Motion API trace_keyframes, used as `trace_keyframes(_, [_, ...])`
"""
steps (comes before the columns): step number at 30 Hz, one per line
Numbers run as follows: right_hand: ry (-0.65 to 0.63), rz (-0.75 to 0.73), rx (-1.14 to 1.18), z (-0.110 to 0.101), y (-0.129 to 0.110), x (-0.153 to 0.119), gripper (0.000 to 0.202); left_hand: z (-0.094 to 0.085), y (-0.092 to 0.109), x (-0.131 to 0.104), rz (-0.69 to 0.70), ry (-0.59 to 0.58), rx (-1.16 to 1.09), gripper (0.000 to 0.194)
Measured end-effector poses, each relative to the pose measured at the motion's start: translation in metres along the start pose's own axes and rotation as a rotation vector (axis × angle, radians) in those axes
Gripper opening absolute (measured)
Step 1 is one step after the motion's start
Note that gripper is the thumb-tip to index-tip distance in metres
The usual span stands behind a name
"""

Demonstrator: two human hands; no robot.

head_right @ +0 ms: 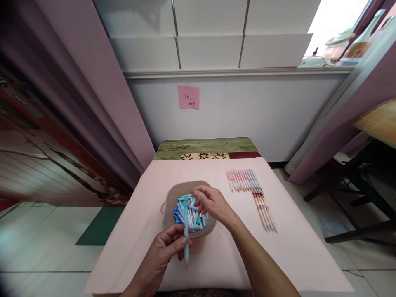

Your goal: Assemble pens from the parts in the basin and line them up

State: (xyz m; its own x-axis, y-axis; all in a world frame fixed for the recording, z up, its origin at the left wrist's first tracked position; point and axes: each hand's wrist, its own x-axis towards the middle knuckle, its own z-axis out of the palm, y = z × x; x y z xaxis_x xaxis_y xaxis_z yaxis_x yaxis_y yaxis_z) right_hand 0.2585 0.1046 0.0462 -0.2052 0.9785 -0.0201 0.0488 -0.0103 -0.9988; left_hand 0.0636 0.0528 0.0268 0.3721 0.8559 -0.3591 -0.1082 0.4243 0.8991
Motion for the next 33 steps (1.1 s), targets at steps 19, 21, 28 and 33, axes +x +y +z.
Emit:
trace_keyframes(19, [0.485, 0.016, -0.433, 0.02, 0.046, -0.107, 0.014, 0.027, -0.037, 0.008, 0.148, 0.077, 0.021, 0.045])
trace_keyframes(21, [0.635, 0.063, -0.546, -0.009, 0.062, -0.113, 0.016, 0.022, -0.046, 0.003, 0.203, 0.149, 0.109, 0.039])
trace_keyframes(28, [0.791, 0.519, -1.08, -0.091, 0.106, -0.114, 0.015, -0.03, -0.073, -0.011, 0.362, 0.545, 0.416, 0.039])
trace_keyframes(33, [0.687, 0.667, -1.179, -0.095, 0.112, -0.105, 0.019, -0.076, -0.086, 0.002, 0.444, 0.824, 0.511, 0.051])
